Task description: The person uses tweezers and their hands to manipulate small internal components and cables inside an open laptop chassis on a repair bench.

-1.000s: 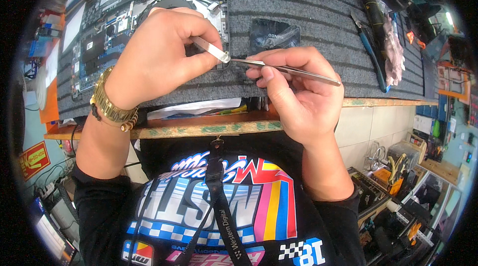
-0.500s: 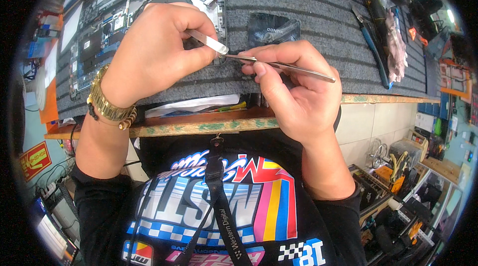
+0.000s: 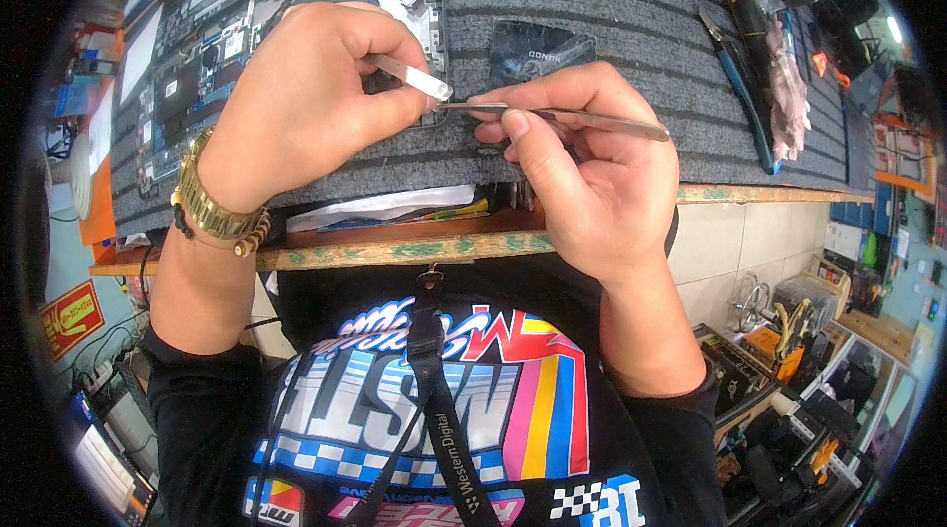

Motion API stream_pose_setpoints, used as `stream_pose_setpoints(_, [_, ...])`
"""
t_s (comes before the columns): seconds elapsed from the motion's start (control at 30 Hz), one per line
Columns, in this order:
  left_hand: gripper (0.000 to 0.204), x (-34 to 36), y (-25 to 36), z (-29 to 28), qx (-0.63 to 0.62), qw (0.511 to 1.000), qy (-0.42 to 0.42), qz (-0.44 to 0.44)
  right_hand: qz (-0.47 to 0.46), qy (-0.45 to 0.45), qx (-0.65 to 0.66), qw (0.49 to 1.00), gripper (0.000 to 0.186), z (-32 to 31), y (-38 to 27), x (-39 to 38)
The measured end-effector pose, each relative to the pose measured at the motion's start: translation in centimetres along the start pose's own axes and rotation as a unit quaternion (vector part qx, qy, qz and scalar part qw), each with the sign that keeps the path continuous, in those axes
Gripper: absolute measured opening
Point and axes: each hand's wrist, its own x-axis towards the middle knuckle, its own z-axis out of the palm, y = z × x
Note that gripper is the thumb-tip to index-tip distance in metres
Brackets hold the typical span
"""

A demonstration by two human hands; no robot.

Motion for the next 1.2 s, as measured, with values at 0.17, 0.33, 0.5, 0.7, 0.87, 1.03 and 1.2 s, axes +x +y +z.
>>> stream_pose_setpoints(0.17, [0.025,0.09,-0.02,0.14,0.003,1.000,0.007,0.008,0.000,0.000,0.001,1.000,0.010,-0.02,0.14,0.14])
stream_pose_setpoints(0.33, [0.025,0.22,0.01,0.16,0.001,1.000,0.008,0.009,0.003,-0.005,-0.002,1.000,0.009,-0.11,0.18,0.30])
stream_pose_setpoints(0.5, [0.025,0.23,-0.12,0.29,-0.004,1.000,0.014,0.012,0.001,-0.007,-0.008,1.000,0.009,-0.03,0.26,0.37])
stream_pose_setpoints(0.7, [0.025,0.24,-0.13,0.26,-0.010,1.000,0.011,0.005,-0.001,-0.005,0.000,1.000,0.009,0.06,0.28,0.43])
stream_pose_setpoints(0.87, [0.026,0.28,-0.05,0.23,-0.010,1.000,0.007,0.001,-0.006,-0.004,-0.046,0.999,0.008,0.27,-0.07,0.62])
stream_pose_setpoints(1.03, [0.026,0.22,0.00,0.15,-0.005,1.000,0.005,-0.003,-0.005,-0.005,-0.049,0.999,0.008,0.23,0.05,0.62])
stream_pose_setpoints(1.2, [0.027,0.20,-0.04,0.18,-0.009,1.000,0.005,-0.004,-0.008,-0.008,-0.049,0.999,0.008,0.21,0.05,0.69])
